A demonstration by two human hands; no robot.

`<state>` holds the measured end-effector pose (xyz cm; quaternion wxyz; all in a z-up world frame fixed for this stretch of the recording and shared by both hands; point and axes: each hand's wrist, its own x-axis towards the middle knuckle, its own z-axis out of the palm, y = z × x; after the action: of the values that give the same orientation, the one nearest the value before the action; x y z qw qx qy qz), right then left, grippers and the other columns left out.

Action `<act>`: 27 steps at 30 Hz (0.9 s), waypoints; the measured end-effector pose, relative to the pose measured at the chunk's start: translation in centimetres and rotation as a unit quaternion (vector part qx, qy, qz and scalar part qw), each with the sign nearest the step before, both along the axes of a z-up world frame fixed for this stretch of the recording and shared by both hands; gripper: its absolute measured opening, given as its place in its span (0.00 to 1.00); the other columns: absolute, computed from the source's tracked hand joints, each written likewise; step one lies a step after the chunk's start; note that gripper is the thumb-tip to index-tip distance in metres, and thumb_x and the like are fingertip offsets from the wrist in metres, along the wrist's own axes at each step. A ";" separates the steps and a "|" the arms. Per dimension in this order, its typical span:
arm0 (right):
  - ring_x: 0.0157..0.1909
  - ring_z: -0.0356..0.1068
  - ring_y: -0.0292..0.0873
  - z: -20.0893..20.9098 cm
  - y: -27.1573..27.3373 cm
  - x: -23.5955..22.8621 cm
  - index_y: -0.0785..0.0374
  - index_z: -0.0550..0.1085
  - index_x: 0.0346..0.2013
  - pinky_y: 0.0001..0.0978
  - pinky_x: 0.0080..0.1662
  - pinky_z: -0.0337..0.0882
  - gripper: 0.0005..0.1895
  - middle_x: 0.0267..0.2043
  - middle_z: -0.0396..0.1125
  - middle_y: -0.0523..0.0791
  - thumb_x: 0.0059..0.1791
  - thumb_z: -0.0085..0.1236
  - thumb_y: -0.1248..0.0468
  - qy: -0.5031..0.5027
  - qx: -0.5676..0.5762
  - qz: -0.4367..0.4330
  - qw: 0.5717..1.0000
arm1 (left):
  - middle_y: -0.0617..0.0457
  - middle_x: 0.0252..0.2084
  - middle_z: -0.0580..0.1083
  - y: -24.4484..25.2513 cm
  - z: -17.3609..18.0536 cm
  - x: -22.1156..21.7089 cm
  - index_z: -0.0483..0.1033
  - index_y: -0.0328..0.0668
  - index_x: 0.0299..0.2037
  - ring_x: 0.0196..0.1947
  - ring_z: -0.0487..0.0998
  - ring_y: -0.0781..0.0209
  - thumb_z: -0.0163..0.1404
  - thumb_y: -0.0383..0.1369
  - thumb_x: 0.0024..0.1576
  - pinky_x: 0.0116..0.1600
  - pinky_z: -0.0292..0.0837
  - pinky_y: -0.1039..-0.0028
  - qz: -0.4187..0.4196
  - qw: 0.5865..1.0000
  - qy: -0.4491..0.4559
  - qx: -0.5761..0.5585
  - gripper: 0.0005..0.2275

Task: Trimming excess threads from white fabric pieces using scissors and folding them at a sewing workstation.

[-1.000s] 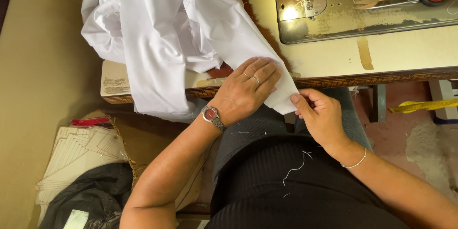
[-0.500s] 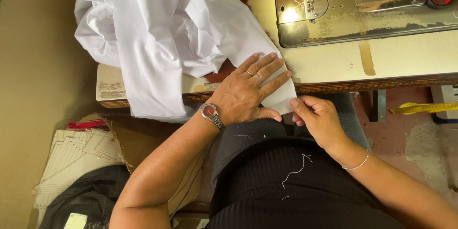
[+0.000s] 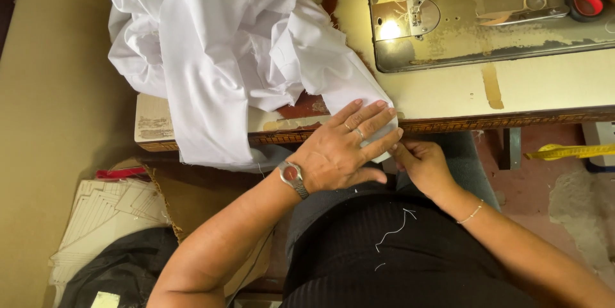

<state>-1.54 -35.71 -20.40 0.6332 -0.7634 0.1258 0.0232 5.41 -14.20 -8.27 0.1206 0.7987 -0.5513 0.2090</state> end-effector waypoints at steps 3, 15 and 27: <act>0.23 0.72 0.45 2.1 -1.0 -0.9 0.66 0.80 0.22 0.36 0.33 0.72 0.19 0.15 0.69 0.50 0.54 0.57 0.59 -0.020 -0.131 0.028 0.991 | 0.48 0.53 0.77 -0.4 2.4 1.2 0.78 0.45 0.51 0.54 0.78 0.50 0.41 0.36 0.68 0.61 0.71 0.58 -0.050 0.991 -0.082 -0.095 0.12; 0.23 0.64 0.36 12.3 -5.5 -5.4 0.65 0.81 0.39 0.24 0.23 0.63 0.04 0.28 0.73 0.45 0.52 0.62 0.68 -0.232 -0.364 0.053 0.901 | 0.50 0.39 0.76 0.3 5.6 6.1 0.77 0.38 0.50 0.38 0.74 0.51 0.53 0.20 0.60 0.48 0.71 0.65 -0.082 0.993 -0.088 0.017 0.09; 0.40 0.73 0.48 18.1 1.1 -0.6 0.68 0.78 0.43 0.41 0.46 0.73 0.13 0.41 0.76 0.47 0.52 0.69 0.61 -0.434 -0.427 0.023 0.793 | 0.49 0.41 0.71 1.1 9.6 2.1 0.74 0.37 0.44 0.39 0.72 0.49 0.50 0.23 0.65 0.45 0.69 0.62 -0.068 0.988 0.040 -0.131 0.02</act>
<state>-2.09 -34.59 -2.25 0.2306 -0.8886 -0.1822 -0.3521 7.48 -13.06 1.36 0.2603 0.7444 -0.5666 0.2389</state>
